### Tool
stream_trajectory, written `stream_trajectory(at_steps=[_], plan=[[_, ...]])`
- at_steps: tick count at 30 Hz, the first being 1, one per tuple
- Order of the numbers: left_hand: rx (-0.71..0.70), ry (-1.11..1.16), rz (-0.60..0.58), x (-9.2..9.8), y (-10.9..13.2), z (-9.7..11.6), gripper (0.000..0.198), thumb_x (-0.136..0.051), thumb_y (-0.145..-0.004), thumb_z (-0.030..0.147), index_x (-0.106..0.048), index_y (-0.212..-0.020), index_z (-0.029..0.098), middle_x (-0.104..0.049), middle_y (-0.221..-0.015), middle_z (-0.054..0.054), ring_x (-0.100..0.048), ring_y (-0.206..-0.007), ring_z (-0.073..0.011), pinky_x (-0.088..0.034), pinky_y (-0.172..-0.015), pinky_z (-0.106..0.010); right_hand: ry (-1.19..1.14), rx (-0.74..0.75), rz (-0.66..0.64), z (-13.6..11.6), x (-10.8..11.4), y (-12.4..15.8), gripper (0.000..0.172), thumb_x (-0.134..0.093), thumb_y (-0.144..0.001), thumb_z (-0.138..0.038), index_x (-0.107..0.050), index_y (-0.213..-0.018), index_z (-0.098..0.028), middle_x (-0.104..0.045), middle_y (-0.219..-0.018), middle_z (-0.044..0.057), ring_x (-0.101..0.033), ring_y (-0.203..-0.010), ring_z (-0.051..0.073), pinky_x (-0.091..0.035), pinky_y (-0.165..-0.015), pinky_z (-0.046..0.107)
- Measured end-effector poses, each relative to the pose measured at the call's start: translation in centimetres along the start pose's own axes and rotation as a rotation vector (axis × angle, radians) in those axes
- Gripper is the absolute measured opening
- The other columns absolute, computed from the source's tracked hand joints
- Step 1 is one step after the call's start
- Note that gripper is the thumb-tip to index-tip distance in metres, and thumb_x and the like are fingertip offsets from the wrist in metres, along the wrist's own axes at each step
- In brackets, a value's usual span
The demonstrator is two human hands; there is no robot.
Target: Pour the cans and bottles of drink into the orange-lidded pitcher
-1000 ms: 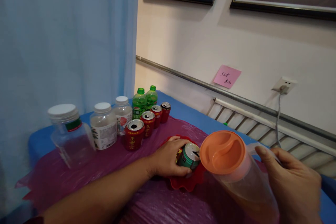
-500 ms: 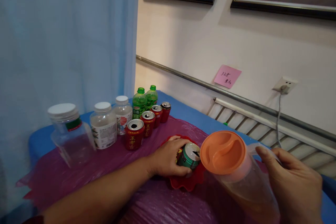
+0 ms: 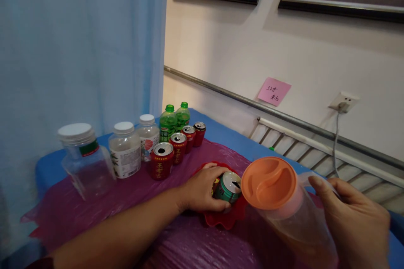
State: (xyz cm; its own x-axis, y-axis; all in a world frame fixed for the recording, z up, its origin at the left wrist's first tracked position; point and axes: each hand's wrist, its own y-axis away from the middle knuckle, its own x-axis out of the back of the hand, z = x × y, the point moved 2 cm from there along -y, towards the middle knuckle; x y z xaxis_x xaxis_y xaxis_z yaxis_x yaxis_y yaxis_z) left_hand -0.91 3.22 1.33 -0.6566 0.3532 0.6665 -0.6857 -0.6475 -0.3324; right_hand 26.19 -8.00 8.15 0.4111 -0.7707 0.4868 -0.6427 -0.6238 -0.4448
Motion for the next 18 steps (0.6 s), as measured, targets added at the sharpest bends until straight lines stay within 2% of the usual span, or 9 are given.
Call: stream_trajectory(at_steps=[7,13,18], plan=[[-0.024,0.028,-0.007,-0.02,-0.01,0.07,0.065,-0.087,-0.058,0.033,-0.062,-0.118,0.025,-0.071,-0.117,0.0,-0.064,-0.107,-0.0252,-0.036,-0.109,-0.039,-0.009,-0.016,-0.012,0.15,0.06,-0.11,0.047,-0.069,-0.074,-0.066,-0.058,-0.062,-0.021,-0.038,-0.059,-0.004,-0.039,-0.061,0.014,-0.03,-0.05,0.025],[-0.011,0.022,0.001,-0.01,0.0,0.08,0.065,-0.087,-0.058,0.032,-0.062,-0.118,0.024,-0.071,-0.115,-0.001,-0.063,-0.107,-0.0262,-0.038,-0.107,-0.039,0.027,0.008,-0.008,0.21,0.16,-0.2,0.047,-0.067,-0.076,-0.065,-0.058,-0.062,-0.021,-0.038,-0.059,-0.004,-0.04,-0.06,0.014,-0.029,-0.051,0.026],[-0.013,0.023,-0.005,0.03,-0.02,0.15,0.067,-0.088,-0.057,0.033,-0.063,-0.118,0.025,-0.071,-0.116,-0.001,-0.064,-0.108,-0.0269,-0.038,-0.109,-0.041,0.032,0.02,-0.004,-0.05,0.13,-0.06,0.049,-0.066,-0.076,-0.066,-0.053,-0.06,-0.022,-0.036,-0.057,-0.005,-0.038,-0.059,0.014,-0.029,-0.051,0.026]])
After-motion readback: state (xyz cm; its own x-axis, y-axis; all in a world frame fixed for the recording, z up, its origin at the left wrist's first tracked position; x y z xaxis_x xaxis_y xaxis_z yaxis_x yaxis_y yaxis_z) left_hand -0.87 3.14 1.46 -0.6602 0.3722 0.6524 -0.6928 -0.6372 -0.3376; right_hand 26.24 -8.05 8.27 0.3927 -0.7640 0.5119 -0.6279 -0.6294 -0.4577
